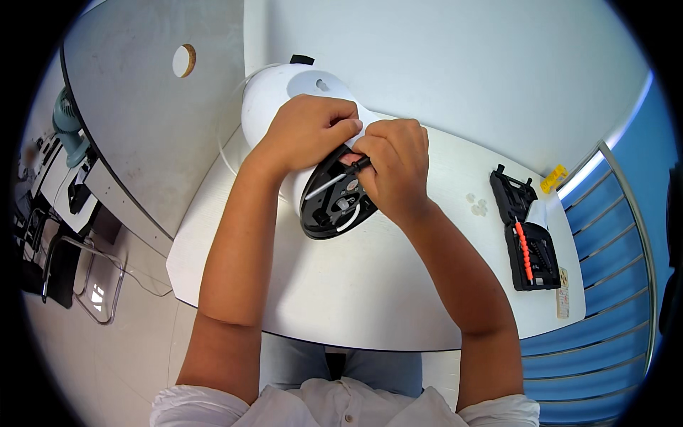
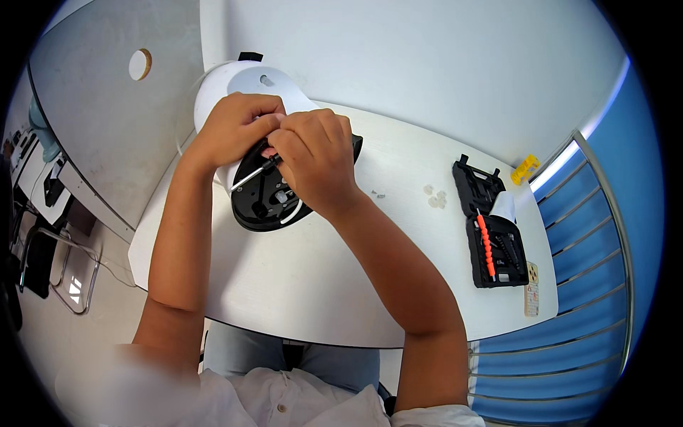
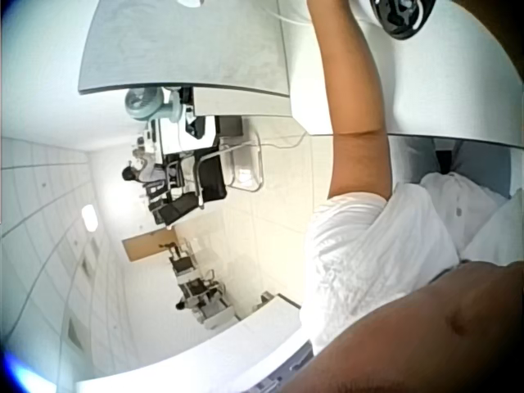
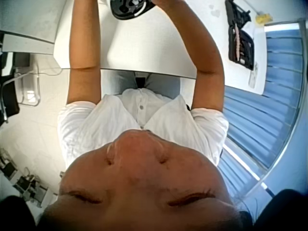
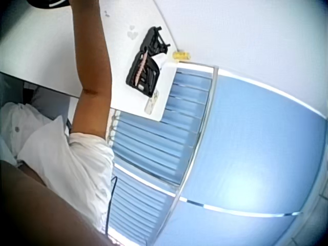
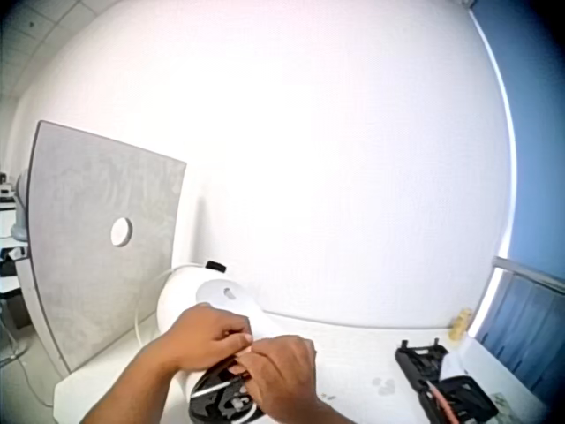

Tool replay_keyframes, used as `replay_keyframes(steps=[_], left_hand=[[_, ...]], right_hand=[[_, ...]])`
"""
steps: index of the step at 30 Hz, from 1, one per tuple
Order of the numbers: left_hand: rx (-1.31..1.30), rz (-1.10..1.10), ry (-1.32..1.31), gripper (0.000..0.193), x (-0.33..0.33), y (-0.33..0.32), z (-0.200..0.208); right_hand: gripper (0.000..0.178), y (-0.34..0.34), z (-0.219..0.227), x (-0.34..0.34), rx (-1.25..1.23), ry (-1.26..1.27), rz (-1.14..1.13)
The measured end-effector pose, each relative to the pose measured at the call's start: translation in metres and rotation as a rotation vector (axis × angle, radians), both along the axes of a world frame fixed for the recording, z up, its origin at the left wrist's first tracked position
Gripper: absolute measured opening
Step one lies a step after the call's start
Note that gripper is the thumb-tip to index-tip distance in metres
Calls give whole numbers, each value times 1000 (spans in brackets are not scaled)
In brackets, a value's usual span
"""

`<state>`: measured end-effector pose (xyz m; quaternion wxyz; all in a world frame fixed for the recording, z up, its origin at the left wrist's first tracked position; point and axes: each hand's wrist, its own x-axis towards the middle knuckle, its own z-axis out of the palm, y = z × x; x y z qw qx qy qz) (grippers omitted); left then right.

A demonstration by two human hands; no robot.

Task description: The person uses a screwdriver to remove multiple screws from the black base of a white cylindrical appliance. They systematically unscrew fasteners and place them on the table, gradually exposing the internal components of the device.

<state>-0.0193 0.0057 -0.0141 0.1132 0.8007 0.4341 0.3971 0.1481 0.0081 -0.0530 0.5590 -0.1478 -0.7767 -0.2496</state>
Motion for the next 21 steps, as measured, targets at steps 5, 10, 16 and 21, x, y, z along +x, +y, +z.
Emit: replay_keyframes(steps=[5,10,16,21], left_hand=[[-29,-3,-5,26,0,1,-1],[-45,-8,-55,27,3,0,-2],[-21,-21,-71,27,1,4,-5],[-37,-24,-89,28,2,6,-7]], right_hand=[[25,-19,-3,-6,-207,150,-152],[25,-18,-15,-13,-199,228,-130],[24,-18,-20,-15,-181,256,-131],[22,-19,-22,-13,-201,250,-118]])
